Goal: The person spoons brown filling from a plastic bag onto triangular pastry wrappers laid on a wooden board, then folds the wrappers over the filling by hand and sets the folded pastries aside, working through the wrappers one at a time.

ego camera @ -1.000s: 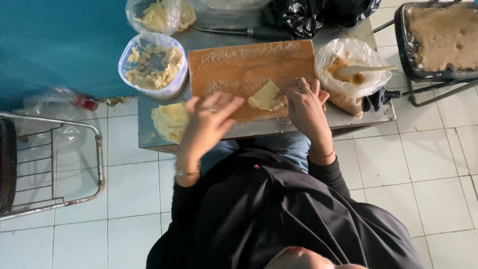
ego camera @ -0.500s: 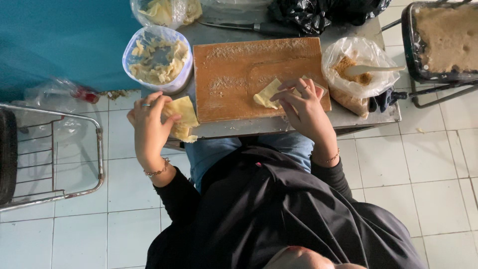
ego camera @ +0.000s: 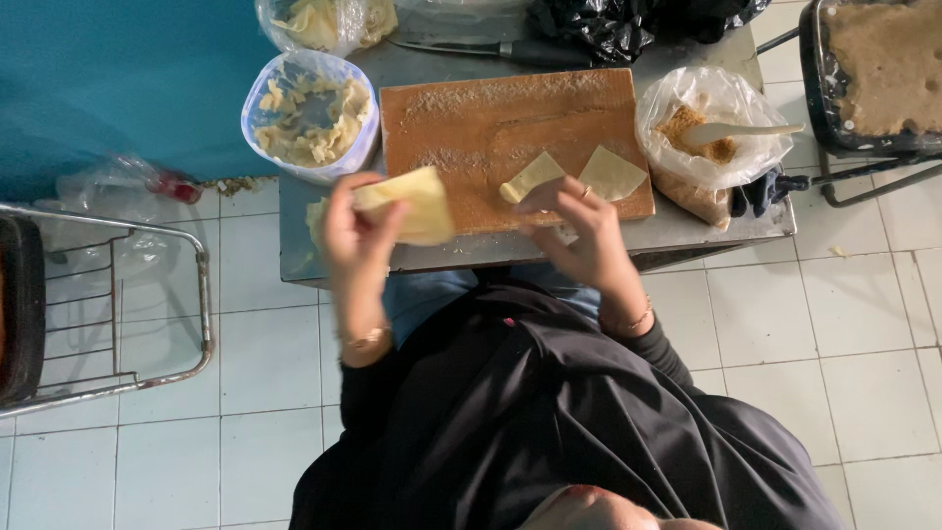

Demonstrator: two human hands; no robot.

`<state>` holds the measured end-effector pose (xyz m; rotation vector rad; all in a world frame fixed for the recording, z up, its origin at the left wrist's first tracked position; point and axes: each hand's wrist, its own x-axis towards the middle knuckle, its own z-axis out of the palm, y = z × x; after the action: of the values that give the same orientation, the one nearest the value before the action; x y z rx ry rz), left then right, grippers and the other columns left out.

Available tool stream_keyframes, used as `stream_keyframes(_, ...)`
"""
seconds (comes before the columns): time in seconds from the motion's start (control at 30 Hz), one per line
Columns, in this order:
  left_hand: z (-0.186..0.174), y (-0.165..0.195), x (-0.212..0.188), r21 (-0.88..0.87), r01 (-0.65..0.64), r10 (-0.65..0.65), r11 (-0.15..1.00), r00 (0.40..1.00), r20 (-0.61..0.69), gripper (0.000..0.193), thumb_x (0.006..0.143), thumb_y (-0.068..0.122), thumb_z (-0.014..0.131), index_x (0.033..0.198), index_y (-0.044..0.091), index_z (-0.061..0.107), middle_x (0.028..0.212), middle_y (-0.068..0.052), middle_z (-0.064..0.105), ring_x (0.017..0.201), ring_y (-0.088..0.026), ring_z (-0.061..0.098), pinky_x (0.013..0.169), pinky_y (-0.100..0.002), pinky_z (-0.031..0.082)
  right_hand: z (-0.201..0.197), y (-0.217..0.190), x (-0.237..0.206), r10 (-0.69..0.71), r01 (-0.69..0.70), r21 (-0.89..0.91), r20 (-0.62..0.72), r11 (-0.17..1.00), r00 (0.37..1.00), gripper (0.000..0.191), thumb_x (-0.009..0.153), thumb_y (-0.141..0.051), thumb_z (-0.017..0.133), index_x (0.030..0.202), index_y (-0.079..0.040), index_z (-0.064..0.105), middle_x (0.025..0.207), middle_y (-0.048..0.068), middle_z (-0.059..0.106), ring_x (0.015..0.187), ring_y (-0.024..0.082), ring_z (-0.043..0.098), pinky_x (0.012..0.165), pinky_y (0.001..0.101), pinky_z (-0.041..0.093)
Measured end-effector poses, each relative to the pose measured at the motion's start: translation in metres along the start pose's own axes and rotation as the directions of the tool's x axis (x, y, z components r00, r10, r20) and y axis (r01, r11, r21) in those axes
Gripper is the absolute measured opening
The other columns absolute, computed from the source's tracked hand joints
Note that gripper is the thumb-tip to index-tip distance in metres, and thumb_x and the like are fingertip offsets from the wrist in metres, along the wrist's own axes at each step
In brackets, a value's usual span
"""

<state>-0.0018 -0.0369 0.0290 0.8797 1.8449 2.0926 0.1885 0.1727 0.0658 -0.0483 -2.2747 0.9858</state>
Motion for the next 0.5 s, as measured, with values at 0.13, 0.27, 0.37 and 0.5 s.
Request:
stream_keyframes(0.13, 0.060, 0.002, -0.010, -0.134, 0.102, -0.084, 0.986, 0.987, 0.137, 0.040, 0.097, 0.014, 0.074, 0.133, 0.006, 0.058, 0.105, 0.000, 0.066, 0.083, -0.004, 0.061, 0.067, -0.020, 0.050, 0.024, -0.015, -0.006, -0.056, 0.056, 0.003, -0.083, 0.998, 0.995, 0.034, 0.078, -0.008, 0.088, 0.108, -0.007, 0.071, 0.110, 0.008, 0.071, 0.106, 0.026, 0.072, 0.092, 0.0348, 0.058)
stream_keyframes(0.27, 0.081, 0.010, -0.022, -0.147, 0.004, 0.024, 0.989, 0.983, 0.183, 0.040, 0.107, 0.004, 0.058, 0.145, 0.005, 0.048, 0.116, -0.003, 0.066, 0.091, -0.004, 0.062, 0.077, -0.019, 0.049, 0.030, -0.016, -0.003, 0.020, -0.033, -0.076, -0.163, 0.997, 0.986, 0.035, 0.078, -0.011, 0.091, 0.107, -0.007, 0.073, 0.109, 0.009, 0.072, 0.101, 0.025, 0.073, 0.087, 0.0342, 0.058)
stream_keyframes(0.37, 0.081, 0.011, -0.026, -0.080, 0.009, 0.005, 0.997, 0.985, 0.173, 0.042, 0.110, 0.001, 0.055, 0.151, 0.005, 0.046, 0.103, -0.005, 0.065, 0.081, -0.006, 0.054, 0.071, -0.020, 0.043, 0.026, -0.014, -0.003, 0.062, -0.070, -0.048, -0.164, 0.996, 0.985, 0.031, 0.081, -0.010, 0.089, 0.108, -0.006, 0.073, 0.109, 0.009, 0.073, 0.101, 0.024, 0.074, 0.087, 0.0330, 0.059)
stream_keyframes(0.5, 0.081, 0.008, -0.029, 0.106, -0.228, 0.212, 0.968, 0.966, 0.146, 0.039, 0.108, -0.002, 0.054, 0.146, 0.004, 0.046, 0.122, -0.014, 0.068, 0.086, -0.010, 0.066, 0.074, -0.024, 0.051, 0.023, -0.012, -0.005, 0.083, -0.082, 0.009, -0.117, 0.997, 0.990, 0.028, 0.085, -0.008, 0.085, 0.110, -0.005, 0.073, 0.110, 0.009, 0.074, 0.102, 0.024, 0.075, 0.089, 0.0326, 0.059)
